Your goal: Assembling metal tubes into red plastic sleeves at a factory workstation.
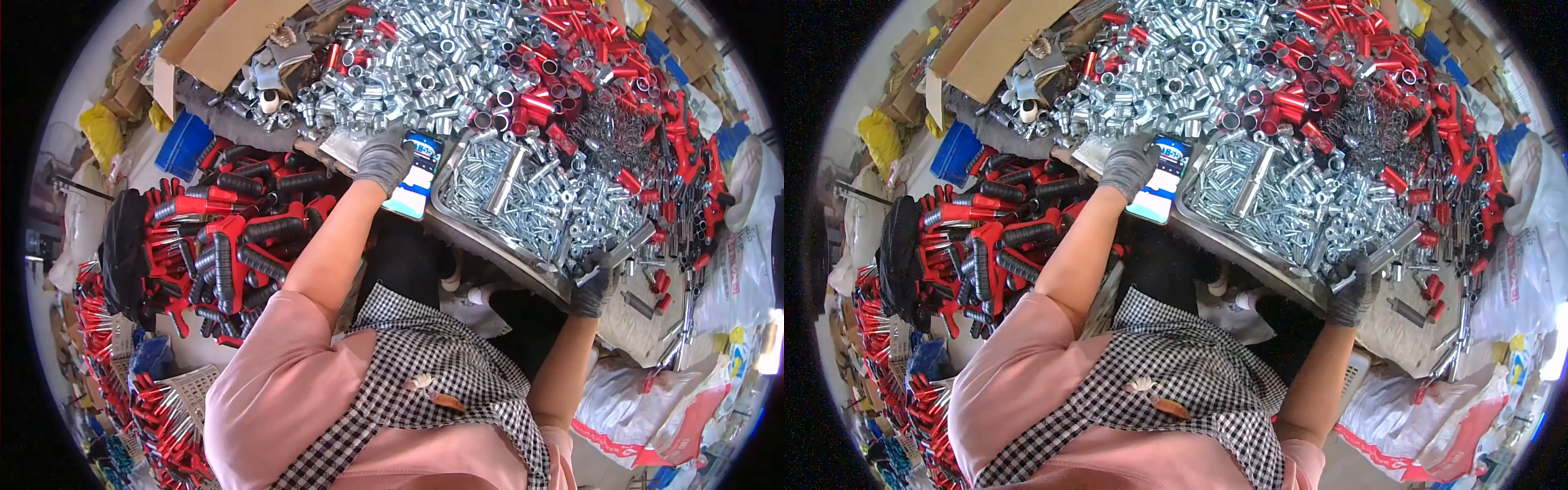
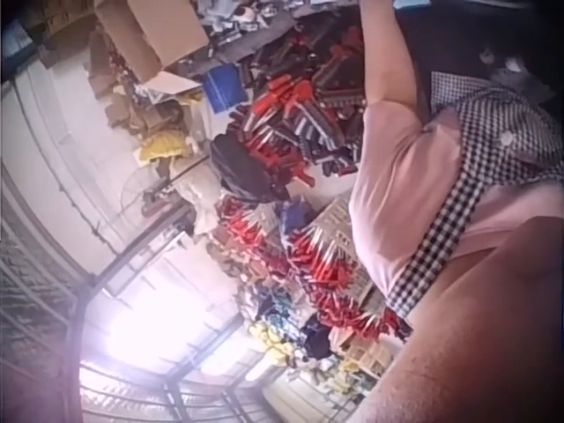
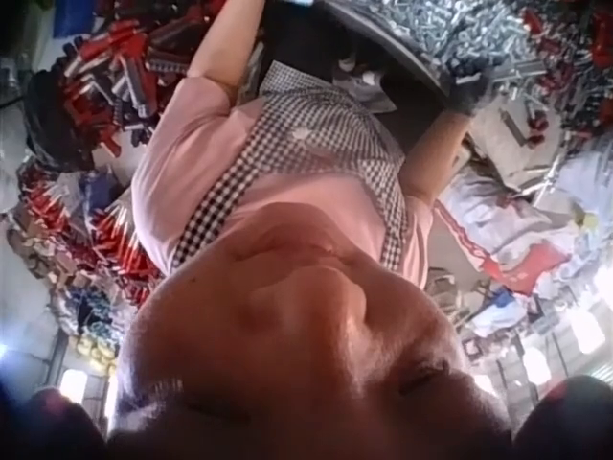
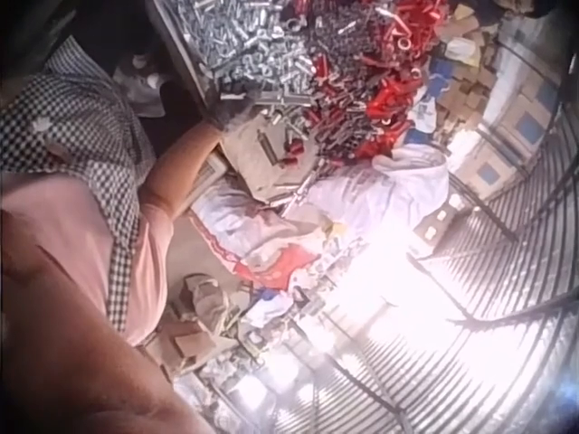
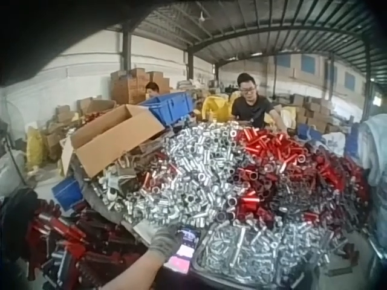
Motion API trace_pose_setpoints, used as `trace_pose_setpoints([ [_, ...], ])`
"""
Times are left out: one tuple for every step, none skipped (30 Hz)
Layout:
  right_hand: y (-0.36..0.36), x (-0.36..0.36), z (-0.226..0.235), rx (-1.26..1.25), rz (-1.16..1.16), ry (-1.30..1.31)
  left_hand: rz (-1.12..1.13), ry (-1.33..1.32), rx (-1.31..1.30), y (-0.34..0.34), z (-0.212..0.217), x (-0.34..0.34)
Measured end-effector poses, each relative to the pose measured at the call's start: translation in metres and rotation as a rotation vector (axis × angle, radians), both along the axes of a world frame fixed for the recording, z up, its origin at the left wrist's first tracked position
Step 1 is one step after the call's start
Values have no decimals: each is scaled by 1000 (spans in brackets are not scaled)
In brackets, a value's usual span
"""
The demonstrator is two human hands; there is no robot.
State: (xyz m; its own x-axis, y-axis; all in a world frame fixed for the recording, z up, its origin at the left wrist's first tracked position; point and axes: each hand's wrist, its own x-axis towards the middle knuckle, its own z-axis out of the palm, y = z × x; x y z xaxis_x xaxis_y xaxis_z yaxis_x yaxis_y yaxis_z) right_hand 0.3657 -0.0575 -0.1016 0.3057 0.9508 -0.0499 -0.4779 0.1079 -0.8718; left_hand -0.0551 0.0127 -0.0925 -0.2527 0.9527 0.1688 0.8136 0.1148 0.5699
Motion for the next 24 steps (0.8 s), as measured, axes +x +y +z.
trace_pose_setpoints([
  [1,3,-2,10,24,22,-6,37,56,-2,-2,-1],
  [2,6,-4,19,49,45,-7,41,48,-4,-3,-1],
  [2,4,-1,16,71,78,31,143,102,-9,-4,-2],
  [2,2,1,2,57,37,69,246,155,-12,-6,-4],
  [3,0,4,-11,43,-6,88,281,353,-16,-13,-10],
  [1,1,1,22,35,15,84,131,368,-24,-5,-10],
  [-1,0,2,14,32,17,84,-22,382,-35,8,-7],
  [-1,-3,7,20,36,11,-16,-104,501,-50,18,-9],
  [-1,-5,9,30,42,3,-100,21,532,-61,17,-15],
  [1,-1,6,-11,34,-9,-188,146,560,-71,16,-22],
  [0,2,2,-15,38,-7,-276,120,529,-79,7,-26],
  [-2,-2,4,13,15,0,-319,156,477,-88,5,-27],
  [-3,-6,7,42,-9,7,-363,191,425,-96,4,-26],
  [-4,-10,10,37,-35,-22,-363,170,394,-99,-6,-24],
  [-4,-10,10,37,-33,-21,-361,171,393,-101,-9,-24],
  [-4,-8,11,28,-14,-24,-379,178,371,-102,-10,-23],
  [-4,-6,11,20,3,-27,-398,185,349,-102,-11,-24],
  [-3,-3,8,21,2,-26,-399,186,349,-100,-13,-24],
  [-2,-1,3,10,-7,-32,-417,213,338,-98,-14,-24],
  [-2,1,-1,0,-16,-37,-435,240,328,-95,-15,-24],
  [-3,1,-1,1,-21,-38,-357,359,276,-92,-9,-21],
  [-2,0,-1,20,-5,-36,-276,477,223,-87,-4,-17],
  [-3,0,-2,40,12,-33,-172,600,206,-78,-10,-19],
  [-3,2,-3,42,8,-32,-112,477,275,-70,-15,-21],
])
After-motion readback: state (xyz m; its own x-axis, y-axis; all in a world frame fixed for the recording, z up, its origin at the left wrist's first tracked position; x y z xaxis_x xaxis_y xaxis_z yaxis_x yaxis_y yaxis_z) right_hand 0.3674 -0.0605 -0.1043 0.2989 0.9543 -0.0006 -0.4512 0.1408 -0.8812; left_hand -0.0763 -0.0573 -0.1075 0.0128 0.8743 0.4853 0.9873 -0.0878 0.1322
